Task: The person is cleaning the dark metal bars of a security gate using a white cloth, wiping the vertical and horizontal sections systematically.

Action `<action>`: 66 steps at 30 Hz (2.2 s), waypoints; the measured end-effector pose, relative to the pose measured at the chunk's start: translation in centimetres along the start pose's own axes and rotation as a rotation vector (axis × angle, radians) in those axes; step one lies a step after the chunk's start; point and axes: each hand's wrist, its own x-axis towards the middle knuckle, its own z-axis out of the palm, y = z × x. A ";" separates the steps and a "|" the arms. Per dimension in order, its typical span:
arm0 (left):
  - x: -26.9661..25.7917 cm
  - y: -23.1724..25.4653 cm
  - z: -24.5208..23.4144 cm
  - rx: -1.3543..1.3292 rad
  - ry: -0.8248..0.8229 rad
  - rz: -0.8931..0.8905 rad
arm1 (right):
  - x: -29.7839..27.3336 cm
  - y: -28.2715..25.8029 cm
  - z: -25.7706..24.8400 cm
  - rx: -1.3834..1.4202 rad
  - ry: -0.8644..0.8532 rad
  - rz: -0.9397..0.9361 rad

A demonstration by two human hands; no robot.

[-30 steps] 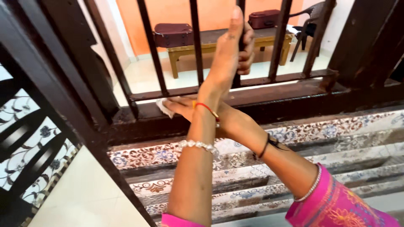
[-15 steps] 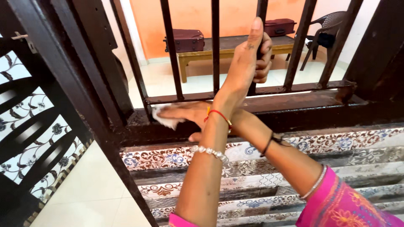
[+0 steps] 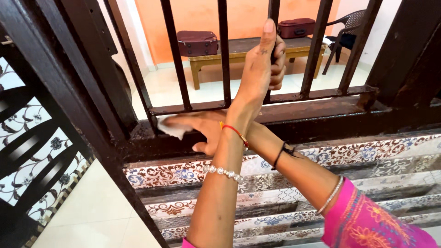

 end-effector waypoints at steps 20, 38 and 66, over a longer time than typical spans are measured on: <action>0.0 -0.2 0.3 0.024 0.069 -0.030 | 0.7 -0.7 0.8 0.015 0.036 -0.030; 0.1 0.0 0.4 0.041 0.064 -0.023 | 1.4 -1.4 1.0 -0.017 0.055 -0.074; 0.0 -0.2 1.0 0.147 0.162 0.019 | -13.2 -0.1 -14.0 -0.833 -0.070 0.400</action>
